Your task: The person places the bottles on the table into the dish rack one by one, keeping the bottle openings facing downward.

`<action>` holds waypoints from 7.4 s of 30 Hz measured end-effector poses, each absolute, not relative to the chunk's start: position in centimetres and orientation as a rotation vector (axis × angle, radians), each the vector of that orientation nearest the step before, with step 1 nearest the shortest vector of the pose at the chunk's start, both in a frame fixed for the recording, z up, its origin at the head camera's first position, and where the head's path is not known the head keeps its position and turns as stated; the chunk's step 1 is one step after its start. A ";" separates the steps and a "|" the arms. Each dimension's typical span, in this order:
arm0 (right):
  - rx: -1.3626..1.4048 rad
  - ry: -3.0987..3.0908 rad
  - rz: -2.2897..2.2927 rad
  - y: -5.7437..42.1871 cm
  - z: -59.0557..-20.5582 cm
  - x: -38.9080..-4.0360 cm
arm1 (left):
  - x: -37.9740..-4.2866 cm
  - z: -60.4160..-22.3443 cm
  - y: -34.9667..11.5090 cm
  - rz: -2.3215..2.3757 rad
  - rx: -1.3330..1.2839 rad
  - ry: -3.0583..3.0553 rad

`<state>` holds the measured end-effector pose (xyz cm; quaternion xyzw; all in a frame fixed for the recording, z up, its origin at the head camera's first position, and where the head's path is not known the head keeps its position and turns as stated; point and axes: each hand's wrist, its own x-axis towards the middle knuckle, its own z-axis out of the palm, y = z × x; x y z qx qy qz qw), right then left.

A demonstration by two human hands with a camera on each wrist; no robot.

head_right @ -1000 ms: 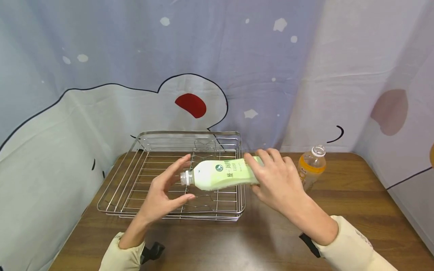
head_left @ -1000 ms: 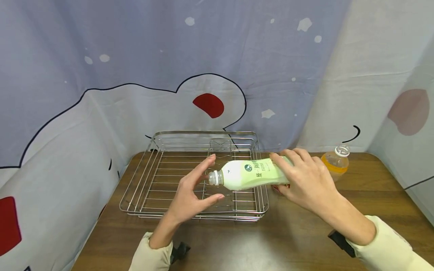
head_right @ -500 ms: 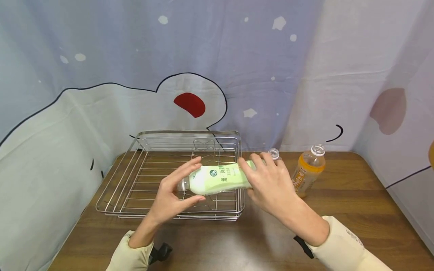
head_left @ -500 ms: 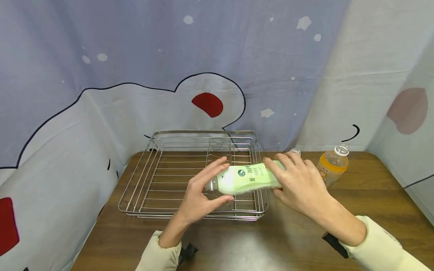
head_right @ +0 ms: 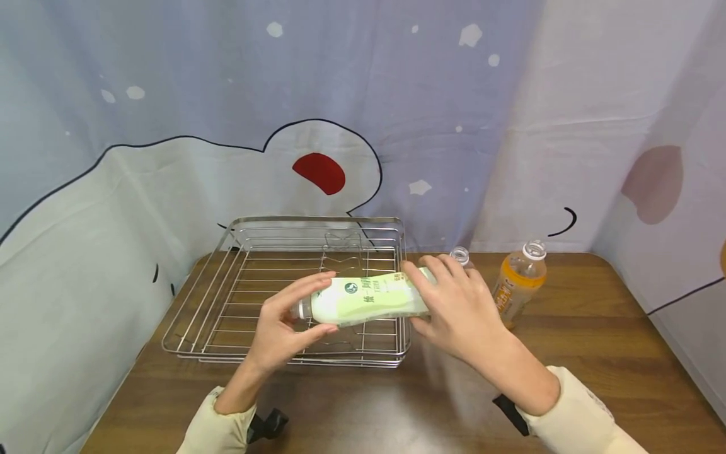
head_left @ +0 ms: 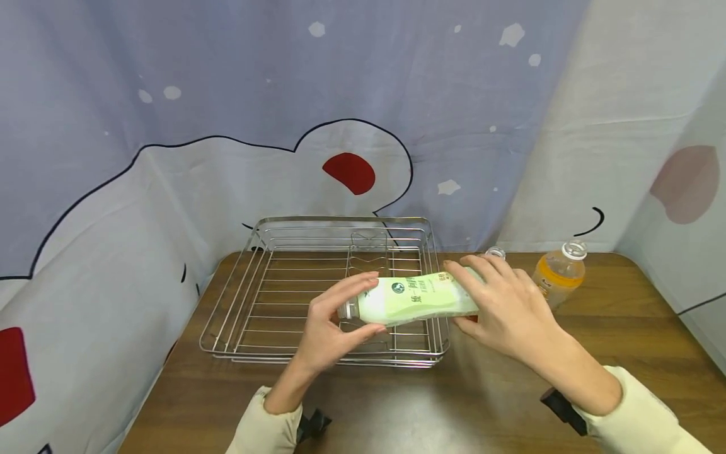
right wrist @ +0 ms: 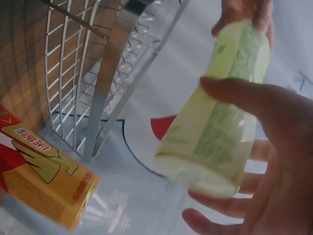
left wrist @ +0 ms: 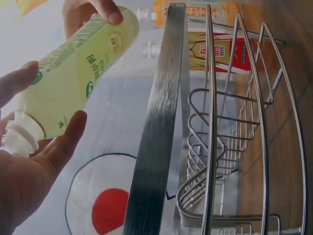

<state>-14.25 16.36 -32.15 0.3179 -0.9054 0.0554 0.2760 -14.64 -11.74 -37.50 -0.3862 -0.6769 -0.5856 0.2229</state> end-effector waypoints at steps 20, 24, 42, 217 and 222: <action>1.028 -2.018 2.143 18.5 -35.4 -15.5 | -14.0 -37.4 -13.9 -1.987 -0.947 -1.755; 1.115 -1.739 2.450 17.9 -36.2 -15.8 | -14.0 -37.5 -14.0 -2.000 -0.954 -1.748; 0.983 -1.378 2.714 15.9 -37.4 -15.7 | -14.3 -38.1 -13.9 -2.103 -0.977 -1.698; 0.410 -2.926 0.943 16.0 -31.6 -25.9 | -12.2 -44.8 -31.9 -1.860 -0.139 -2.312; 0.402 -2.925 0.923 16.1 -31.1 -25.7 | -12.1 -44.7 -31.9 -1.854 -0.116 -2.327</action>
